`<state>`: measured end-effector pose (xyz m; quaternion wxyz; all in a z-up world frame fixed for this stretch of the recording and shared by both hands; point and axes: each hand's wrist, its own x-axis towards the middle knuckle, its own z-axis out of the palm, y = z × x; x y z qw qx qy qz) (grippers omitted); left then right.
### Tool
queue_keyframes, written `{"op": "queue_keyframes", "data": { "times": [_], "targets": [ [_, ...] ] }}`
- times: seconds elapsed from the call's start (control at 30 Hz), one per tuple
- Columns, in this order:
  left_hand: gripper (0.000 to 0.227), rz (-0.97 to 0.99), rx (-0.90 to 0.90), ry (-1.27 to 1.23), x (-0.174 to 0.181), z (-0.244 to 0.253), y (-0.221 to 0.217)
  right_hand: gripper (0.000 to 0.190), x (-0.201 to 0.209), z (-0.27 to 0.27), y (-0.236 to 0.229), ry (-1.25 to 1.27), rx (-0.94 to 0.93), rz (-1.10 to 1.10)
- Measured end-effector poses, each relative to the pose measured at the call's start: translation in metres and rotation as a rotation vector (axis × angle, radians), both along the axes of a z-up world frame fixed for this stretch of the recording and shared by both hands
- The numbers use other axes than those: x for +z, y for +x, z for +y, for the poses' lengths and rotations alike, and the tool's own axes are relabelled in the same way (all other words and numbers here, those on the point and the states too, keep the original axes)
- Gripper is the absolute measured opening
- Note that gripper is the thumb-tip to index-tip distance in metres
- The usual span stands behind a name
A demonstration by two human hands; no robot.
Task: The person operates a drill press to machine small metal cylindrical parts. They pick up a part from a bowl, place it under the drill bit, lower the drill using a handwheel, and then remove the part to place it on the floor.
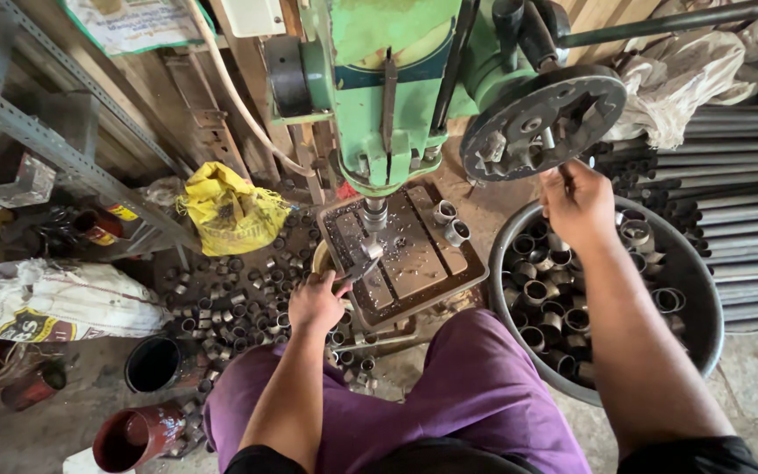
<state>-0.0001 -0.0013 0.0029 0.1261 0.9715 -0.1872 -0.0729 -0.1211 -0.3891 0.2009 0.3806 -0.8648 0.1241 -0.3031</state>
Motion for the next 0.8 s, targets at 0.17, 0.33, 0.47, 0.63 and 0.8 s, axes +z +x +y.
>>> {"op": "queue_keyframes", "data": {
  "times": [0.17, 0.33, 0.47, 0.63, 0.8],
  "targets": [
    [0.041, -0.109, -0.003, -0.066, -0.009, 0.001, 0.0, 0.04, -0.014, -0.023, 0.006, 0.288, 0.18, 0.062],
    [0.039, -0.095, -0.006, -0.06, -0.014, 0.001, 0.001, 0.038, -0.025, -0.034, 0.012, 0.415, 0.201, 0.093],
    [0.04, -0.108, -0.03, -0.042, -0.008, 0.001, 0.002, 0.039, -0.033, -0.044, 0.013, 0.392, 0.235, 0.082],
    [0.041, 0.063, 0.018, -0.026, 0.0, 0.0, 0.001, 0.045, -0.076, -0.06, 0.034, 0.323, 0.067, 0.161],
    [0.043, -0.089, -0.03, -0.075, -0.016, 0.002, -0.002, 0.037, -0.09, -0.087, 0.087, 0.679, 0.216, -0.292]
  ]
}}
